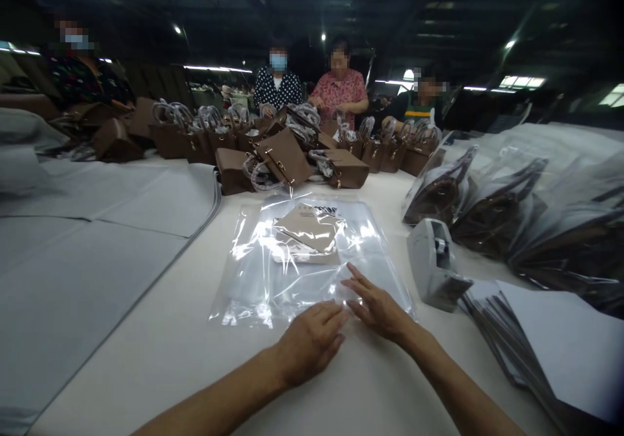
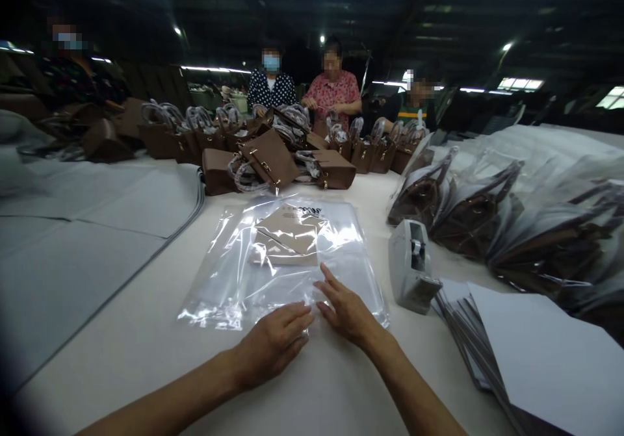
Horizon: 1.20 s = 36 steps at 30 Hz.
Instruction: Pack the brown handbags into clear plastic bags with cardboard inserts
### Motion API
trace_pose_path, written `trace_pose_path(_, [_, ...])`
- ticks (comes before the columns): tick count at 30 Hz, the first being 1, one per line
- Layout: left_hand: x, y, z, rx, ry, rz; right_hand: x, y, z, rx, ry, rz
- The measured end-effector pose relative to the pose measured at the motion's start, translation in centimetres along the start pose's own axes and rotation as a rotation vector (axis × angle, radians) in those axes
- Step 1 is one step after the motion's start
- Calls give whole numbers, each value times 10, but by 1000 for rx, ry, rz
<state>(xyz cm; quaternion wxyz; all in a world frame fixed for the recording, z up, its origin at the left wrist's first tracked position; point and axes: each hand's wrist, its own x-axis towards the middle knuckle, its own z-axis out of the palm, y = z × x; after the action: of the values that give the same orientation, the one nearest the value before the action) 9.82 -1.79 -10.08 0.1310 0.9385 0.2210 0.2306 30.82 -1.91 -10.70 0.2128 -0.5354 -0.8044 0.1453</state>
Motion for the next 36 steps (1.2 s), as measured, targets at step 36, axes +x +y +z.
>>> trace_pose_path(36, [43, -61, -11, -72, -46, -239, 28, 17, -22, -55, 26, 169])
